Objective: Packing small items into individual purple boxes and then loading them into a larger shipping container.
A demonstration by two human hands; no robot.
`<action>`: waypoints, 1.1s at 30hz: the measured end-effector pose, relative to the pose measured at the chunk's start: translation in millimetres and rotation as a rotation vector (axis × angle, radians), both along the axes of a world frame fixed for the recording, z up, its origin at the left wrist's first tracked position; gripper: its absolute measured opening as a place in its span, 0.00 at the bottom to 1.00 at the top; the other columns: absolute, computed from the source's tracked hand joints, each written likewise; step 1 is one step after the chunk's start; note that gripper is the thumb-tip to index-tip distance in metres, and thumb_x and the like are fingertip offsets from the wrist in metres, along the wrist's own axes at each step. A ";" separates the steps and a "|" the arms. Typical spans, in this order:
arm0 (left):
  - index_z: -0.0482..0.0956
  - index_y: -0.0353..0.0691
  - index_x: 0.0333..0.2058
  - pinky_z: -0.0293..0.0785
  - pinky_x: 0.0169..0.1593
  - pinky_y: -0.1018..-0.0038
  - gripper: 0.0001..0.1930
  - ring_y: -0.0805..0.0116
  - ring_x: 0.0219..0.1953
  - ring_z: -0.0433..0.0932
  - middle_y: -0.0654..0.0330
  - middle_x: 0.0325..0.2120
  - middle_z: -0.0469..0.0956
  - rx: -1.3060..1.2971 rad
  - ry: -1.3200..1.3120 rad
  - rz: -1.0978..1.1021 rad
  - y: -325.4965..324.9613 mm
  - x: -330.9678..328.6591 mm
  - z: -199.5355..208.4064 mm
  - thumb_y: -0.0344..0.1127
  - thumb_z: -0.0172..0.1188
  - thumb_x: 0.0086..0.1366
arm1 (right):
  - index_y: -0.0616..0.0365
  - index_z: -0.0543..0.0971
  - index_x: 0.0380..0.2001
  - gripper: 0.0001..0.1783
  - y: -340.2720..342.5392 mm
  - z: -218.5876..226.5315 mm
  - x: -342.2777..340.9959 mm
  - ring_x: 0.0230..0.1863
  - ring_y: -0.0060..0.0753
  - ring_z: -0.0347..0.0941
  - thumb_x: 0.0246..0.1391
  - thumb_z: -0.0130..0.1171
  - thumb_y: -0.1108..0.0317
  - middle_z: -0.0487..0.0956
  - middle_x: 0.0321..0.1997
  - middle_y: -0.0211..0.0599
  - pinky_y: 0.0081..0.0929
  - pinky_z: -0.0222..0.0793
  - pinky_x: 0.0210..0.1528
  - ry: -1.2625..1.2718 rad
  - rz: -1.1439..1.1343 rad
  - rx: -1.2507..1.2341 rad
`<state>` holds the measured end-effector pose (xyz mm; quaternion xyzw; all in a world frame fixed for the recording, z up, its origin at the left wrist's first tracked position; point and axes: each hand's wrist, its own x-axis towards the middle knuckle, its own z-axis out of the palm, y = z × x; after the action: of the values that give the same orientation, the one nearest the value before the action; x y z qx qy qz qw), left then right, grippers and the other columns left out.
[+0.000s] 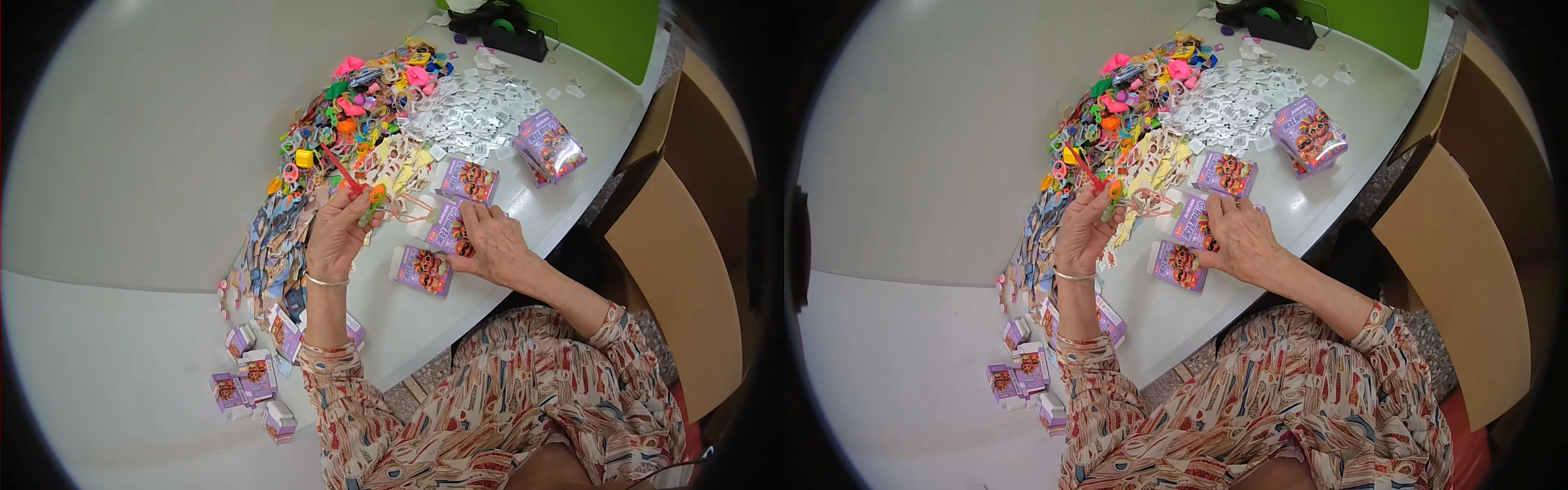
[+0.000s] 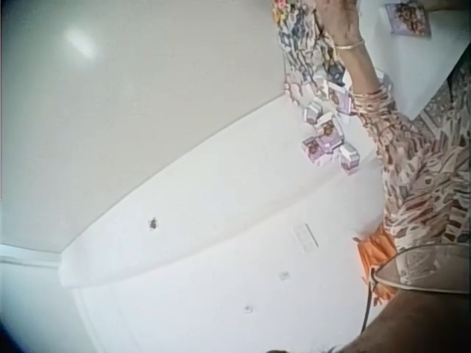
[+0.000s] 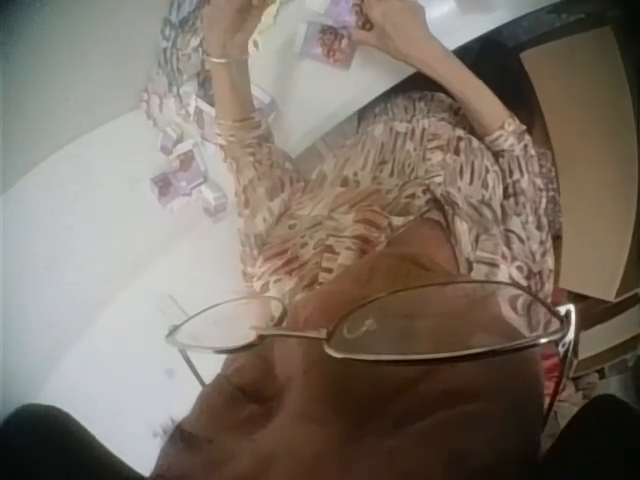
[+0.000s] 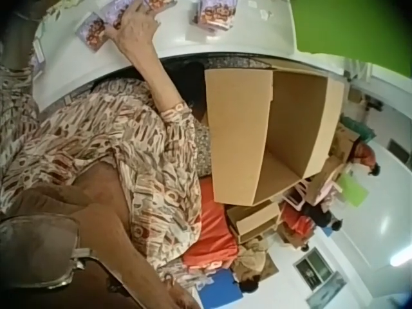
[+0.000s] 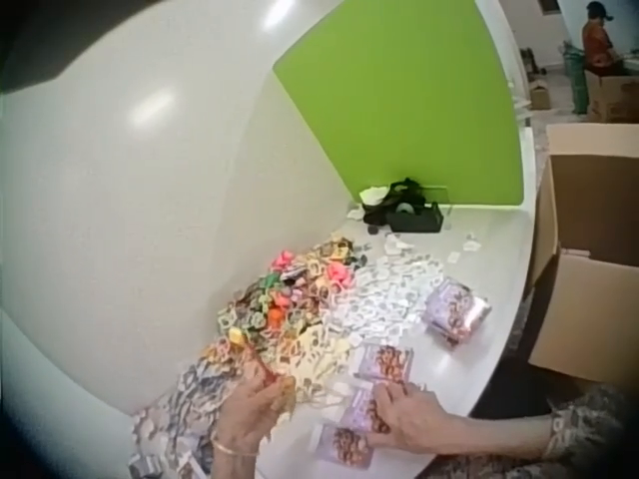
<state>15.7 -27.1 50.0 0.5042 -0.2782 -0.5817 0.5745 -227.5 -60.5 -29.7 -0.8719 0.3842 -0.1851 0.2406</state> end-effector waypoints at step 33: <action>0.78 0.33 0.39 0.77 0.33 0.76 0.08 0.66 0.31 0.80 0.59 0.33 0.80 0.042 -0.042 0.213 -8.8 9.8 -58.4 0.27 0.61 0.61 | 0.69 0.63 0.49 0.45 -2.2 -6.9 -6.1 0.38 0.56 0.74 0.37 0.67 0.46 0.73 0.42 0.57 0.44 0.71 0.40 -0.140 0.010 0.057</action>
<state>25.5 -35.9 -8.4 0.5550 -0.2230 -0.5122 0.6164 -233.7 -62.8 -36.7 -0.8516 0.3671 -0.2330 0.2926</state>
